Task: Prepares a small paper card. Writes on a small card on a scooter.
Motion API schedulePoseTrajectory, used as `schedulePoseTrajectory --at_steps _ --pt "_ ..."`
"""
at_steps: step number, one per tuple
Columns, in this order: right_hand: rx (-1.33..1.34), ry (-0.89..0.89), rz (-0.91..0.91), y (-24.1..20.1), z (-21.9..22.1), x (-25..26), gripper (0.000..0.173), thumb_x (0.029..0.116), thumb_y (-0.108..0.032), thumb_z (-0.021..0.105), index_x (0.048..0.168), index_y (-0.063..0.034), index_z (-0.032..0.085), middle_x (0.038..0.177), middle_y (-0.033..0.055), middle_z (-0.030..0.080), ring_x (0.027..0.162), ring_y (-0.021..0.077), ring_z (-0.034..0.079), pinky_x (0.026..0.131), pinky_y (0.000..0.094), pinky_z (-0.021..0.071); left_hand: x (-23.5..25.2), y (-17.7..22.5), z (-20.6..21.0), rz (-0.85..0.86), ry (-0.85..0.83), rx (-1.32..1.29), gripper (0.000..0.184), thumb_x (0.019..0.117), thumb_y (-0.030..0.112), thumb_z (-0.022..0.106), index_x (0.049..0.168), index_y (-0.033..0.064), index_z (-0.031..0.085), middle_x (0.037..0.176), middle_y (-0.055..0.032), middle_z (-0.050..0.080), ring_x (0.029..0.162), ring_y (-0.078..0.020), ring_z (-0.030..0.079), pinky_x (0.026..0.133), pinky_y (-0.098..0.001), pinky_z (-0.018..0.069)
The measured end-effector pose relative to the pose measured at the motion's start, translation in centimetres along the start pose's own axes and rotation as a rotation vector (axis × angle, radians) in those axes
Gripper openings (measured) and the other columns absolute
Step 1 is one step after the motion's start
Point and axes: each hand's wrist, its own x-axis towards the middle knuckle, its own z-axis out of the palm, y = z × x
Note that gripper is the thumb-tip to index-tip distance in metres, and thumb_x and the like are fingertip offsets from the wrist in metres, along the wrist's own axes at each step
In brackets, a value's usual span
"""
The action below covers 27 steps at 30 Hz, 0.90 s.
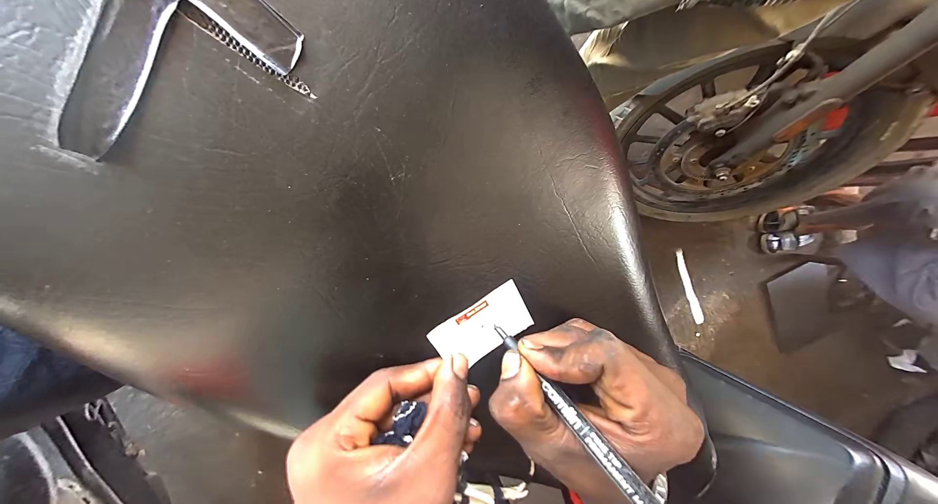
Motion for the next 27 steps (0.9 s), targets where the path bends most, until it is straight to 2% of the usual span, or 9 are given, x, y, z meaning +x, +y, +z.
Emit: schedulePoseTrajectory --at_steps 7,12,16,27 --pt "0.001 0.013 0.013 0.04 0.04 0.00 0.015 0.0842 -0.018 0.077 0.079 -0.0101 0.066 0.071 -0.0037 0.069 0.065 0.0013 0.066 0.057 0.0133 0.0543 0.01 0.00 0.01 -0.008 0.003 -0.011 0.003 0.0890 0.000 0.074 0.087 0.0009 0.072 0.070 -0.0001 0.074 0.055 -0.0083 0.070 0.050 -0.0229 0.0620" --pt "0.025 0.017 0.009 0.06 -0.12 -0.16 0.014 0.0857 -0.019 0.076 0.080 -0.0106 0.066 0.072 -0.0037 0.070 0.065 0.0015 0.065 0.056 0.0137 0.0531 -0.07 0.03 -0.04 -0.015 -0.006 -0.010 0.003 0.0897 0.000 0.073 0.087 0.0012 0.072 0.070 0.0001 0.074 0.055 -0.0082 0.070 0.051 -0.0227 0.0619" --pt "0.052 0.047 0.028 0.04 -0.32 -0.14 0.014 0.0870 -0.021 0.076 0.084 -0.0126 0.066 0.075 -0.0051 0.071 0.068 0.0019 0.068 0.059 0.0140 0.0558 -0.05 0.05 -0.04 -0.027 -0.006 -0.029 0.003 0.0902 0.000 0.073 0.087 0.0009 0.072 0.071 -0.0021 0.075 0.055 -0.0103 0.071 0.051 -0.0240 0.0625" --pt "0.001 0.024 0.022 0.03 -0.01 0.12 0.017 0.0855 -0.020 0.077 0.080 -0.0101 0.064 0.072 -0.0034 0.070 0.066 0.0022 0.068 0.057 0.0146 0.0571 -0.11 0.06 -0.04 -0.014 -0.005 0.000 0.003 0.0894 0.000 0.073 0.087 0.0014 0.072 0.072 -0.0003 0.075 0.056 -0.0095 0.071 0.051 -0.0234 0.0630"
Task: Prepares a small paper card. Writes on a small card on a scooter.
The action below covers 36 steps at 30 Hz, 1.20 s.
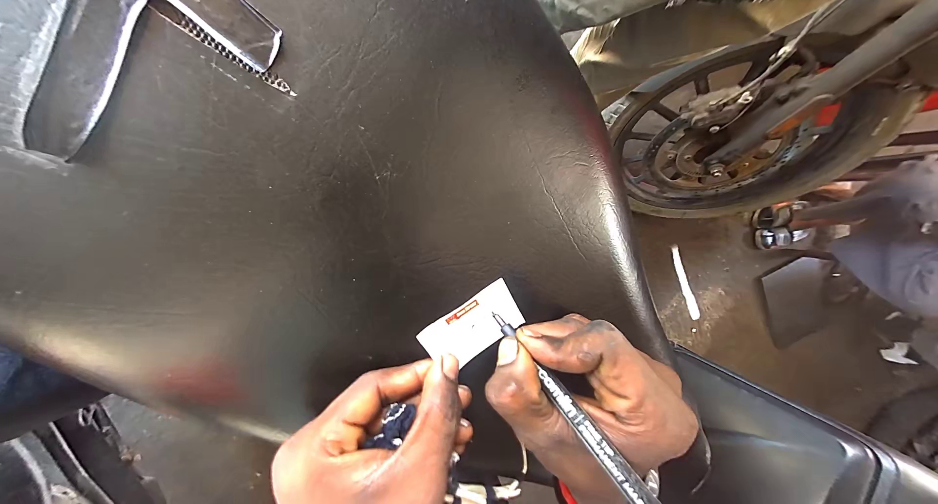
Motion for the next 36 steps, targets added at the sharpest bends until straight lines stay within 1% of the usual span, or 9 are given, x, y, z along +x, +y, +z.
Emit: schedulePoseTrajectory --at_steps 6,17,23,24,27,29,31,33,36 --pt "0.017 0.004 0.005 0.0 -0.1 -0.1 0.015 0.0823 -0.017 0.077 0.078 -0.0095 0.064 0.070 -0.0033 0.068 0.064 0.0020 0.066 0.055 0.0144 0.0549 0.0 0.0 0.0 0.001 -0.001 -0.009 0.004 0.0898 -0.001 0.072 0.087 0.0010 0.072 0.071 -0.0007 0.075 0.056 -0.0094 0.071 0.051 -0.0235 0.0629" --pt "0.003 0.057 0.027 -0.1 0.0 0.0 0.015 0.0853 -0.019 0.077 0.081 -0.0111 0.065 0.074 -0.0046 0.070 0.066 0.0006 0.068 0.056 0.0130 0.0568 0.0 0.0 0.0 -0.011 -0.003 -0.007 0.004 0.0899 0.000 0.072 0.087 0.0017 0.071 0.071 -0.0007 0.075 0.057 -0.0098 0.072 0.051 -0.0240 0.0629" --pt "0.013 0.065 0.039 -0.3 -0.1 0.1 0.016 0.0813 -0.016 0.078 0.078 -0.0112 0.063 0.071 -0.0048 0.068 0.064 0.0012 0.067 0.055 0.0137 0.0566 -0.1 0.1 0.0 -0.012 -0.002 -0.001 0.004 0.0898 -0.001 0.072 0.087 0.0017 0.071 0.072 -0.0012 0.075 0.057 -0.0102 0.072 0.051 -0.0242 0.0632" --pt "0.047 0.089 0.048 -0.4 -0.3 0.1 0.014 0.0809 -0.014 0.077 0.078 -0.0117 0.063 0.070 -0.0053 0.067 0.063 0.0010 0.065 0.055 0.0137 0.0557 0.0 0.1 0.0 -0.015 -0.005 -0.005 0.004 0.0899 -0.001 0.072 0.087 0.0016 0.071 0.072 -0.0015 0.075 0.057 -0.0104 0.072 0.051 -0.0244 0.0632" --pt "0.196 0.156 0.098 -0.2 -1.1 0.4 0.011 0.0852 -0.018 0.076 0.082 -0.0165 0.066 0.069 -0.0081 0.067 0.059 0.0008 0.065 0.052 0.0146 0.0553 0.1 0.2 0.1 -0.026 -0.002 -0.013 0.004 0.0899 -0.001 0.072 0.087 0.0014 0.072 0.072 -0.0022 0.075 0.057 -0.0114 0.072 0.052 -0.0251 0.0636" --pt "0.308 0.142 0.126 0.1 -1.7 0.6 0.010 0.0870 -0.019 0.075 0.083 -0.0176 0.066 0.069 -0.0074 0.067 0.057 0.0018 0.064 0.051 0.0162 0.0550 -0.1 0.2 0.2 -0.018 0.007 -0.009 0.003 0.0904 0.000 0.072 0.088 0.0012 0.072 0.072 -0.0022 0.075 0.055 -0.0112 0.071 0.050 -0.0248 0.0629" --pt "0.488 0.106 0.180 0.5 -2.5 0.7 0.011 0.0902 -0.019 0.075 0.084 -0.0170 0.065 0.067 -0.0056 0.065 0.056 0.0028 0.063 0.051 0.0182 0.0543 -0.2 -0.2 0.3 0.043 0.013 -0.006 0.002 0.0910 0.003 0.072 0.090 0.0008 0.073 0.072 -0.0013 0.075 0.051 -0.0079 0.067 0.043 -0.0224 0.0574" --pt "0.690 0.099 0.271 0.6 -3.1 1.1 0.010 0.0903 -0.017 0.074 0.083 -0.0159 0.067 0.065 -0.0026 0.064 0.052 0.0043 0.061 0.049 0.0197 0.0525 -0.1 -0.5 0.1 0.076 -0.011 -0.026 0.006 0.0924 0.007 0.072 0.091 0.0021 0.074 0.072 -0.0004 0.075 0.047 -0.0054 0.062 0.039 -0.0205 0.0509" --pt "0.847 0.162 0.411 -0.1 -4.1 1.7 0.011 0.0857 -0.017 0.073 0.076 -0.0168 0.067 0.062 -0.0006 0.063 0.047 0.0060 0.058 0.044 0.0224 0.0500 0.1 0.1 -0.8 -0.018 -0.103 -0.118 0.010 0.0935 0.011 0.071 0.090 0.0027 0.076 0.073 -0.0047 0.074 0.046 -0.0090 0.059 0.040 -0.0231 0.0482"
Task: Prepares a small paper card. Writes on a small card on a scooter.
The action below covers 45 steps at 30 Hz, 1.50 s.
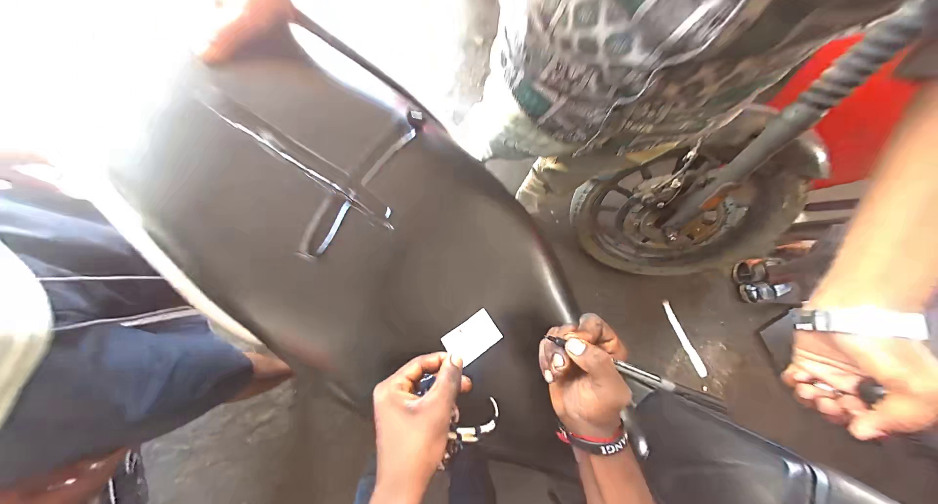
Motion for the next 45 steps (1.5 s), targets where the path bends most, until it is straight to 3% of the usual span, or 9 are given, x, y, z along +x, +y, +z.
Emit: schedulePoseTrajectory --at_steps 7,9,12,17,25,33,37,42,45 --pt "-0.154 0.112 0.087 -6.1 0.0 -7.5 0.011 0.0847 -0.021 0.074 0.077 -0.0258 0.069 0.064 -0.0050 0.066 0.049 0.0051 0.060 0.045 0.0229 0.0524 -3.2 5.1 -5.8 0.108 -0.187 -0.165 0.016 0.0941 0.015 0.070 0.098 -0.0001 0.073 0.077 -0.0047 0.072 0.055 -0.0077 0.061 0.052 -0.0227 0.0527" --pt "-0.188 0.113 0.129 -8.3 0.3 -10.9 0.014 0.0865 -0.016 0.070 0.078 -0.0269 0.069 0.066 -0.0052 0.069 0.051 0.0053 0.062 0.048 0.0230 0.0537 -2.8 5.3 -9.5 0.227 -0.089 -0.055 0.019 0.0937 0.021 0.071 0.099 0.0035 0.074 0.090 -0.0019 0.072 0.070 -0.0063 0.064 0.063 -0.0235 0.0554" --pt "-0.230 0.080 0.147 -11.1 0.9 -15.4 0.017 0.0893 -0.010 0.067 0.082 -0.0245 0.072 0.070 -0.0047 0.072 0.055 0.0065 0.064 0.051 0.0242 0.0548 -0.1 4.5 -15.8 0.224 0.046 0.070 0.025 0.0948 0.019 0.068 0.108 -0.0020 0.071 0.121 -0.0156 0.067 0.112 -0.0200 0.064 0.097 -0.0379 0.0544" --pt "-0.292 0.112 0.111 -14.3 2.4 -20.9 0.020 0.0892 -0.004 0.064 0.083 -0.0217 0.069 0.072 -0.0040 0.073 0.056 0.0078 0.065 0.052 0.0260 0.0563 4.5 3.7 -19.6 -0.054 -0.057 -0.018 0.021 0.1046 0.014 0.056 0.117 -0.0019 0.061 0.092 -0.0087 0.062 0.072 -0.0133 0.059 0.065 -0.0324 0.0534" --pt "-0.290 0.271 0.012 -15.6 4.2 -23.3 0.021 0.0884 -0.002 0.060 0.078 -0.0190 0.067 0.066 -0.0015 0.071 0.052 0.0084 0.064 0.049 0.0244 0.0549 7.0 4.0 -19.0 -0.125 -0.211 -0.037 0.015 0.1052 0.015 0.056 0.109 0.0006 0.060 0.081 -0.0059 0.058 0.065 -0.0130 0.056 0.060 -0.0306 0.0512" --pt "-0.265 0.121 0.049 -16.8 6.4 -25.4 0.009 0.0835 -0.016 0.078 0.083 -0.0237 0.073 0.074 -0.0036 0.073 0.058 0.0071 0.067 0.053 0.0242 0.0578 -1.1 8.1 -21.0 0.161 -0.413 -0.029 0.007 0.0918 0.007 0.064 0.091 0.0019 0.069 0.080 0.0002 0.068 0.073 -0.0069 0.064 0.072 -0.0263 0.0560" --pt "-0.701 -0.206 0.096 -18.2 8.5 -26.0 0.010 0.0902 -0.017 0.077 0.099 -0.0124 0.080 0.092 -0.0011 0.078 0.079 0.0069 0.073 0.074 0.0264 0.0620 -7.8 11.2 -21.4 0.348 -0.738 0.000 0.023 0.0845 0.032 0.079 0.081 0.0094 0.074 0.114 -0.0038 0.074 0.122 -0.0100 0.062 0.112 -0.0327 0.0455" --pt "-1.355 -0.572 0.332 -21.0 14.5 -27.0 0.031 0.1053 -0.021 0.055 0.126 -0.0060 0.072 0.118 0.0224 0.073 0.110 0.0437 0.070 0.095 0.0675 0.0517 -14.3 14.9 -17.1 0.602 -1.173 0.066 0.034 0.0947 0.030 0.070 0.087 -0.0027 0.074 0.145 -0.0296 0.053 0.146 -0.0279 0.042 0.117 -0.0370 0.0407" --pt "-1.192 -0.410 0.472 -19.2 13.4 -28.8 0.034 0.1042 -0.025 0.055 0.122 0.0016 0.069 0.113 0.0174 0.072 0.108 0.0266 0.068 0.098 0.0475 0.0525 -19.1 21.1 -13.9 0.535 -1.335 0.276 0.018 0.0924 0.009 0.070 0.093 -0.0082 0.073 0.136 -0.0294 0.061 0.140 -0.0316 0.050 0.117 -0.0395 0.0408"
